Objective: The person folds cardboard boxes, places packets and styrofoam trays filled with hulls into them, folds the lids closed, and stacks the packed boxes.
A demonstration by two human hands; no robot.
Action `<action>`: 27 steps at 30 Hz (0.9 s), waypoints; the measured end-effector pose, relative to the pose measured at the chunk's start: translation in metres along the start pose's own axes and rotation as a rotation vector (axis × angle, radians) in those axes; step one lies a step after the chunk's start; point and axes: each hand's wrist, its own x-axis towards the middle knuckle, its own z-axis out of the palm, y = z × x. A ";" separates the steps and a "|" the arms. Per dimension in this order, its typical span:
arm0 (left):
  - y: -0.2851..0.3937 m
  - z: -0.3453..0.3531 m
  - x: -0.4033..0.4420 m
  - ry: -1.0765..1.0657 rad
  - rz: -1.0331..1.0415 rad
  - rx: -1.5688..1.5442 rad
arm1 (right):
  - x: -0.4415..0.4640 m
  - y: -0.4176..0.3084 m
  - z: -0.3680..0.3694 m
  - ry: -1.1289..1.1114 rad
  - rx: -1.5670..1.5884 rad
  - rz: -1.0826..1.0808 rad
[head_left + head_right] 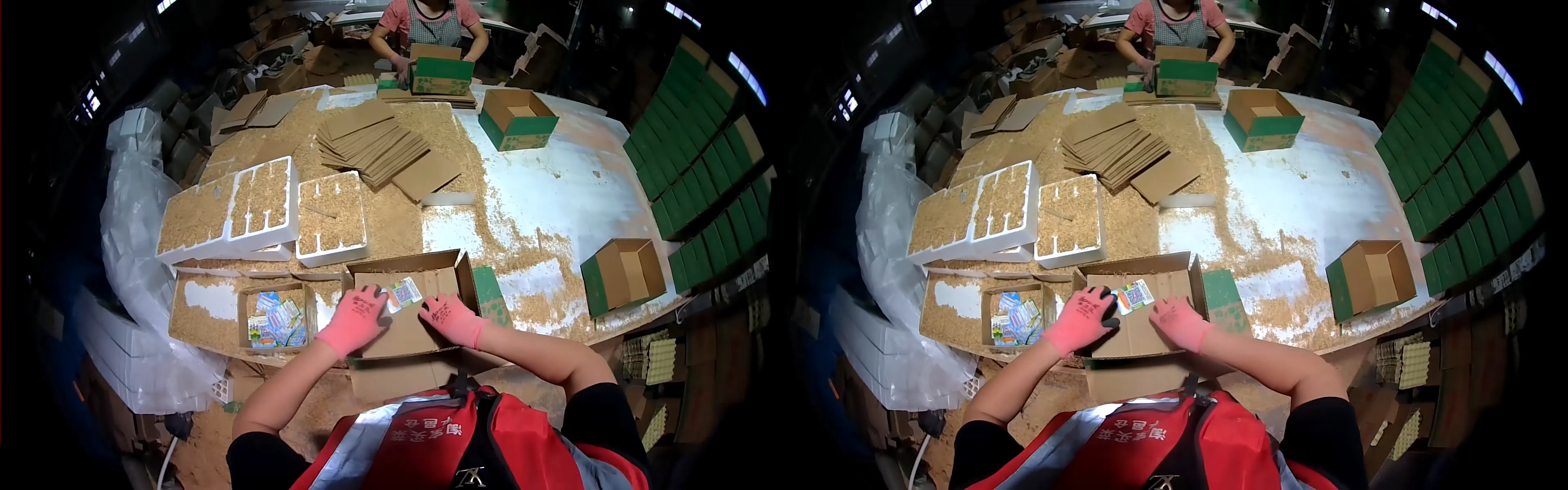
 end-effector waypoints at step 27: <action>-0.059 0.080 -0.069 0.286 -0.145 -1.461 | 0.033 0.006 -0.065 0.306 0.792 0.042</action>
